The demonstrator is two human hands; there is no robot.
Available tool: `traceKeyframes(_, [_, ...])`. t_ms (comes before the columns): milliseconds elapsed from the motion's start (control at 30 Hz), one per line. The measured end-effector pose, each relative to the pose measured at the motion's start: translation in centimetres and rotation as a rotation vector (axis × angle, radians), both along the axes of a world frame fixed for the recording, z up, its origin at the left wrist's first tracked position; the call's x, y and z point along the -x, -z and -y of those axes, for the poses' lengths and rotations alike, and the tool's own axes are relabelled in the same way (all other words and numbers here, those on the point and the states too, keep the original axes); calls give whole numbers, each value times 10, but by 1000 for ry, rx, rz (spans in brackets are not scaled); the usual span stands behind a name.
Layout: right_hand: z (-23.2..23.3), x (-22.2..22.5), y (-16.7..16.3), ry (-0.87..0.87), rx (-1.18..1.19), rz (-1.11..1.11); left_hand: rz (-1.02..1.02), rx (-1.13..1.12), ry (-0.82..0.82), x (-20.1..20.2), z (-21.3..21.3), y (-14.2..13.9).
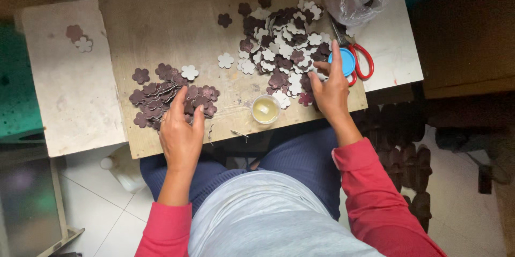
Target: The person sits on the floor and repeatedly picks up small flower-shaped pieces, applies a liquid from a small container, and joins them together. They place the assembled pieces into a plastic bag and continue the process.
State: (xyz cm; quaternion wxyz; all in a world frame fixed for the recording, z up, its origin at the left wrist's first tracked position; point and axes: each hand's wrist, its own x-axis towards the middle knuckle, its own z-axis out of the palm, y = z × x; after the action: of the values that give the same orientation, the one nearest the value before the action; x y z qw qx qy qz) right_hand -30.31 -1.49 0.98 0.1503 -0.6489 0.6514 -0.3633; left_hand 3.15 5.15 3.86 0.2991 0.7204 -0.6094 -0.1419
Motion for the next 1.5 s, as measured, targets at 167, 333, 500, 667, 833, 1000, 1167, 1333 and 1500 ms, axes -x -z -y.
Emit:
traceKeyframes(167, [26,-10,-3,-65,138,-193,-340,-21,57,23,-15,0])
traceKeyframes(333, [32,-15,-5,-27,112,-178,-393,-81,76,33,-26,7])
traceKeyframes(500, [19,-8,-3,110,-31,202,-463,-96,109,38,-28,8])
traceKeyframes(667, [6,-4,-7,-63,27,-24,-505,-83,184,51,-26,7])
traceKeyframes(833, [7,-23,-9,-369,-44,-151,-542,-120,211,61,-30,6])
traceKeyframes(1000, [17,-39,-8,-466,-68,-179,-562,-109,200,58,-36,5])
traceKeyframes(1167, [14,-42,-4,-371,-89,-165,-608,-115,188,53,-37,8])
traceKeyframes(1333, [4,-41,-6,-259,59,-117,-735,-201,161,61,-37,17])
traceKeyframes(1500, [-32,-48,-31,-289,285,-87,-1158,-340,139,78,-35,26])
